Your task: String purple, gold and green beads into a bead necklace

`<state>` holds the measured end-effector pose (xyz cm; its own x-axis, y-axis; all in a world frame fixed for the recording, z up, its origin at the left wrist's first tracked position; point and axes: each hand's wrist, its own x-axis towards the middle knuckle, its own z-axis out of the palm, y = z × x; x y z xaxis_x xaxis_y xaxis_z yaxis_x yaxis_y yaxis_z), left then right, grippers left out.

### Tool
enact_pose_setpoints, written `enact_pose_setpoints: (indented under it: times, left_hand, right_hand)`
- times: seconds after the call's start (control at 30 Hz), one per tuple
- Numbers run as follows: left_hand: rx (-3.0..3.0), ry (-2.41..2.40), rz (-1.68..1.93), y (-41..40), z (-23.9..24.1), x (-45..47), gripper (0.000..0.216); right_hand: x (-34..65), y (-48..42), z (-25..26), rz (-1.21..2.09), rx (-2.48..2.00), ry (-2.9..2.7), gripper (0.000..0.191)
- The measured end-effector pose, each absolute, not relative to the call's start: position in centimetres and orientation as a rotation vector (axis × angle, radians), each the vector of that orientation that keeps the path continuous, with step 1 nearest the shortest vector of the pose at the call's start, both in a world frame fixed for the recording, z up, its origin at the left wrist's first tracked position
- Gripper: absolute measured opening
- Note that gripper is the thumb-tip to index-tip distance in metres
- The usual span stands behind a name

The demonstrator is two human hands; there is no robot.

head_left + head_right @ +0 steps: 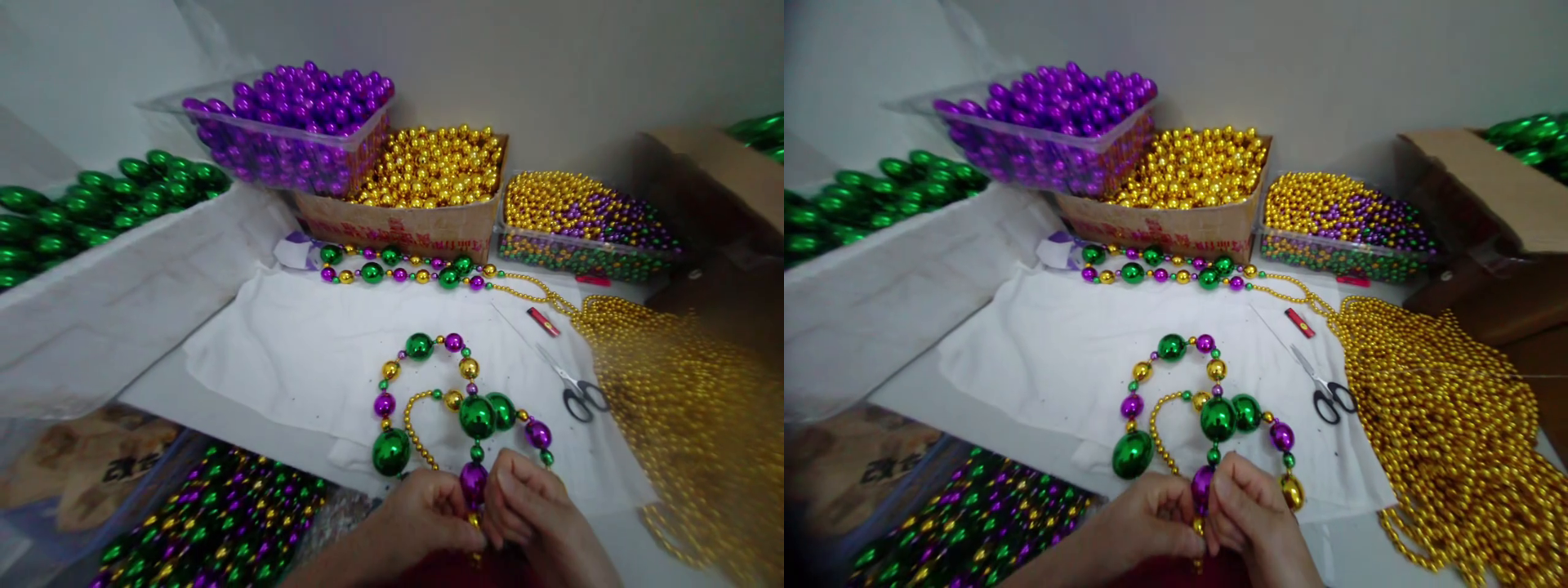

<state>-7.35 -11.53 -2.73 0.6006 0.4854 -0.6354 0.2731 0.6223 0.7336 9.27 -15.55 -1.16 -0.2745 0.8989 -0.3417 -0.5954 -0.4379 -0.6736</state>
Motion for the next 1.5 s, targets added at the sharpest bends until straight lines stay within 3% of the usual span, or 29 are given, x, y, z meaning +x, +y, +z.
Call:
enact_pose_setpoints:
  times: [0.2,0.4,0.87,1.23,1.33,1.5]
  left_hand:
    - [0.811,0.952,0.102,-12.9,-2.8,-6.9,0.040]
    - [0.897,0.835,0.139,-11.9,-0.8,-6.5,0.033]
    - [1.137,0.813,0.244,-8.9,0.6,-5.3,0.027]
    - [1.067,0.790,0.289,-6.5,-4.4,-4.3,0.028]
    - [1.109,0.801,0.204,-5.8,-4.0,-4.4,0.024]
    - [1.317,0.779,0.095,-5.2,-4.2,-5.0,0.017]
  right_hand:
    - [9.3,-17.0,-1.5,1.814,-0.983,-0.512,0.039]
    - [10.5,-16.4,0.7,1.682,-0.946,-0.603,0.036]
    - [12.4,-14.3,1.1,1.710,-0.738,-0.350,0.020]
    - [13.6,-12.1,-3.5,1.706,-0.852,-0.096,0.024]
    - [13.8,-12.4,-3.4,1.729,-1.002,-0.181,0.025]
    - [13.3,-12.6,-4.1,1.662,-1.443,-0.844,0.036]
